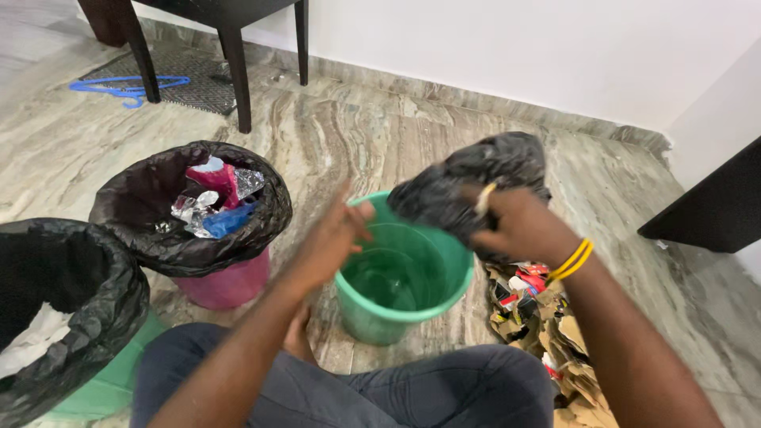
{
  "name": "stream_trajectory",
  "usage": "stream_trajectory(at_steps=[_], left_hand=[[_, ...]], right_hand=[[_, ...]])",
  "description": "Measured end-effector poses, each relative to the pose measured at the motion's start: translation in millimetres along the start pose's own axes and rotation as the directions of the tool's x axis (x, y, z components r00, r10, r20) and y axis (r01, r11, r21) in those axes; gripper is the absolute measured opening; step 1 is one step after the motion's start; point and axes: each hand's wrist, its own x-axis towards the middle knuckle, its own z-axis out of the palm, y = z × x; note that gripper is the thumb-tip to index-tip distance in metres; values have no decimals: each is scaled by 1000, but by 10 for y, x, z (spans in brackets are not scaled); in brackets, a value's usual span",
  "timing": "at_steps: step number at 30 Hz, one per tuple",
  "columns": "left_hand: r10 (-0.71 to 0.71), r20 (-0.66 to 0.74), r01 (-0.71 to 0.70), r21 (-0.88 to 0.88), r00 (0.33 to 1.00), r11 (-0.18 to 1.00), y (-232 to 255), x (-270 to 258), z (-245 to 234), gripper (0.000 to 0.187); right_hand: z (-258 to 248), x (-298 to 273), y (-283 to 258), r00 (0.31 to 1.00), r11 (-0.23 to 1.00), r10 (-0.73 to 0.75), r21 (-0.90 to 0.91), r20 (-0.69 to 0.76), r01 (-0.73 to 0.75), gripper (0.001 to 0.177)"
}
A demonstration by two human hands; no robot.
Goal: The person sits on the floor and sorts various recyclable materials into three separate bins. They handle plastic bottles, aluminum foil, and cardboard pieces, placing each item into the appropriate container.
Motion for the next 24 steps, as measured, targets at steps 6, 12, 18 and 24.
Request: stream_trajectory(at_steps=[6,12,18,24], left_hand=[[-207,182,222,-67,961,973,193,225,-1,80],[88,206,-132,210,975,969,-16,267,129,28],[222,-91,-237,-218,971,947,-11,189,203,37],[94,104,-23,-539,990,842,-401,372,276,63]], right_hand=[[353,-202,-681,918,954,-27,-263,395,142,81],[674,-402,-426,924,945,-267,262,272,196,64],[779,-255,-3,986,853,166,505,-20,-133,50],[823,-73,82,798,983,91,182,-596,24,121]])
